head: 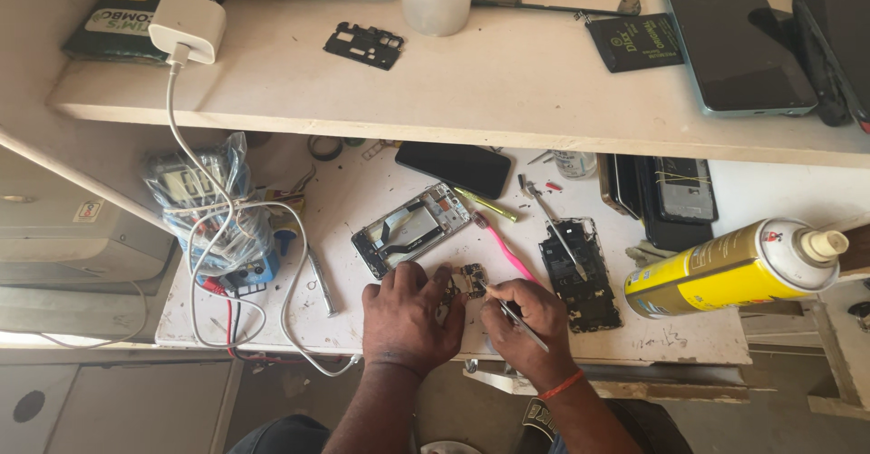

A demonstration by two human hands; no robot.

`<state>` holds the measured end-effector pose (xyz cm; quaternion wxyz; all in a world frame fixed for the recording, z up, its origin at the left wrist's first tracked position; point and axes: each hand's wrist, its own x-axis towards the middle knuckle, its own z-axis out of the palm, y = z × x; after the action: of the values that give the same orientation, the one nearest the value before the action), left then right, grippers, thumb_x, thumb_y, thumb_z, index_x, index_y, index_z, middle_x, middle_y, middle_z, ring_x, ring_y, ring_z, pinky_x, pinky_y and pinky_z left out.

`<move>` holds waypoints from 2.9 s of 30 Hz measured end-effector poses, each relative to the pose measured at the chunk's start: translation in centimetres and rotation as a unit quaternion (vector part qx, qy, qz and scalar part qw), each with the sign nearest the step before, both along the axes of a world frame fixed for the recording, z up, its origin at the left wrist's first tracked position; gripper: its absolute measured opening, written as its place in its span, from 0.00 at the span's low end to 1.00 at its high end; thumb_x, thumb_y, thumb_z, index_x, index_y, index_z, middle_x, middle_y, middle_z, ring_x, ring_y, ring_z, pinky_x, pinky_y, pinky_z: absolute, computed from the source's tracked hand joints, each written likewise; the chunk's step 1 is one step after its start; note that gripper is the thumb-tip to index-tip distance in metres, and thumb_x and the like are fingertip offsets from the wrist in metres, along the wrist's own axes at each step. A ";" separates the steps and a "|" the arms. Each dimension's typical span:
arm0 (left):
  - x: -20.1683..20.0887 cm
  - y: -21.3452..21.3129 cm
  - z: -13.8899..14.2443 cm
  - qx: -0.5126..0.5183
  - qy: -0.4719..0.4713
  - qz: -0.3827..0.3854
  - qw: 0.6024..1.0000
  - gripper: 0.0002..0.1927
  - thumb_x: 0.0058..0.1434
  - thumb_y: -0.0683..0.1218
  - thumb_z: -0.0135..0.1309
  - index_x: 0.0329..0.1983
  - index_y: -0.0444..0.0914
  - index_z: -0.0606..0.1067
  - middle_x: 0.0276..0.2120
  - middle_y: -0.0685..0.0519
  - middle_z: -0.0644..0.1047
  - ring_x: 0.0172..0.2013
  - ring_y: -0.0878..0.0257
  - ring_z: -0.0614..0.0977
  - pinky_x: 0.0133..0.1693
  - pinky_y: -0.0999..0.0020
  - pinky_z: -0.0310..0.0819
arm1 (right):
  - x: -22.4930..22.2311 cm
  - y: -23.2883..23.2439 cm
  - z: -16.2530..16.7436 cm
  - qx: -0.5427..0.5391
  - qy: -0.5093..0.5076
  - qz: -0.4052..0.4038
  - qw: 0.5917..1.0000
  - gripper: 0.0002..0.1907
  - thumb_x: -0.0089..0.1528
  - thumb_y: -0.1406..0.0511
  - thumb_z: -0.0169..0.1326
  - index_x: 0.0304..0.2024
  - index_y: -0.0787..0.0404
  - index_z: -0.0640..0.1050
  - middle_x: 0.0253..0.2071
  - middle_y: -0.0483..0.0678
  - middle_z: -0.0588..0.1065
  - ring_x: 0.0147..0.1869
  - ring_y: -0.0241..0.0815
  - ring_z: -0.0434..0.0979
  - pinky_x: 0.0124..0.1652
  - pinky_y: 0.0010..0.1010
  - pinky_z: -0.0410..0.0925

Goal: The person works on a disassembled phone motherboard on a cluttered repair bench, using tweezers to manipulate small components on the board. They then pick up multimeter probes and touch them to points on the board, testing the circuit while holding the board steady with the other hand.

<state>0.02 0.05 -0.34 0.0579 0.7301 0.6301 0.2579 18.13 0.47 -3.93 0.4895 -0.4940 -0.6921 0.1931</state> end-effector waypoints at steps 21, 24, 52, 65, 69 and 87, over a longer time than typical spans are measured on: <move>0.0 0.0 0.0 -0.005 -0.006 0.001 1.000 0.22 0.54 0.58 0.59 0.50 0.47 0.81 0.36 0.52 0.74 0.40 0.54 0.78 0.39 0.51 0.65 | 0.2 0.2 0.3 -0.006 0.003 0.010 1.000 0.07 0.55 0.73 0.61 0.36 0.63 0.79 0.29 0.48 0.80 0.29 0.32 0.81 0.31 0.24 0.72; 0.0 0.1 0.0 -0.002 0.003 0.002 1.000 0.22 0.53 0.58 0.59 0.50 0.47 0.81 0.36 0.51 0.74 0.39 0.54 0.78 0.39 0.51 0.65 | 0.1 0.1 -0.1 -0.057 0.003 -0.028 0.998 0.06 0.54 0.72 0.63 0.34 0.64 0.80 0.23 0.48 0.77 0.23 0.31 0.75 0.27 0.24 0.70; 0.0 0.0 0.1 -0.003 -0.006 0.002 1.000 0.22 0.53 0.58 0.59 0.49 0.46 0.81 0.36 0.51 0.74 0.40 0.54 0.78 0.39 0.51 0.65 | -0.2 -0.1 0.2 0.025 0.004 -0.030 0.999 0.08 0.54 0.74 0.62 0.36 0.64 0.78 0.30 0.50 0.79 0.29 0.36 0.81 0.31 0.27 0.73; 0.0 0.0 -0.1 0.001 -0.008 0.003 1.000 0.22 0.54 0.57 0.59 0.50 0.47 0.81 0.36 0.52 0.74 0.40 0.55 0.78 0.39 0.51 0.65 | -0.1 -0.1 0.0 0.019 -0.005 -0.032 0.999 0.08 0.54 0.73 0.62 0.36 0.64 0.78 0.31 0.51 0.79 0.29 0.38 0.81 0.32 0.28 0.73; 0.1 0.0 0.0 0.004 -0.001 0.003 1.000 0.22 0.53 0.58 0.59 0.49 0.46 0.81 0.35 0.52 0.74 0.39 0.55 0.78 0.39 0.51 0.65 | -0.1 -0.1 -0.1 0.010 -0.011 -0.034 0.999 0.08 0.54 0.73 0.63 0.36 0.63 0.78 0.30 0.51 0.80 0.28 0.37 0.81 0.30 0.27 0.73; 0.0 0.0 0.1 -0.002 -0.003 0.003 1.000 0.22 0.54 0.58 0.59 0.49 0.46 0.81 0.36 0.51 0.74 0.40 0.54 0.78 0.39 0.52 0.65 | -0.3 0.0 0.3 -0.014 -0.006 -0.039 0.999 0.07 0.55 0.72 0.62 0.35 0.64 0.78 0.30 0.50 0.80 0.28 0.35 0.80 0.31 0.27 0.73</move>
<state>0.01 0.01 -0.28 0.0606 0.7270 0.6328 0.2594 17.80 0.52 -3.63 0.4859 -0.5287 -0.6722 0.1803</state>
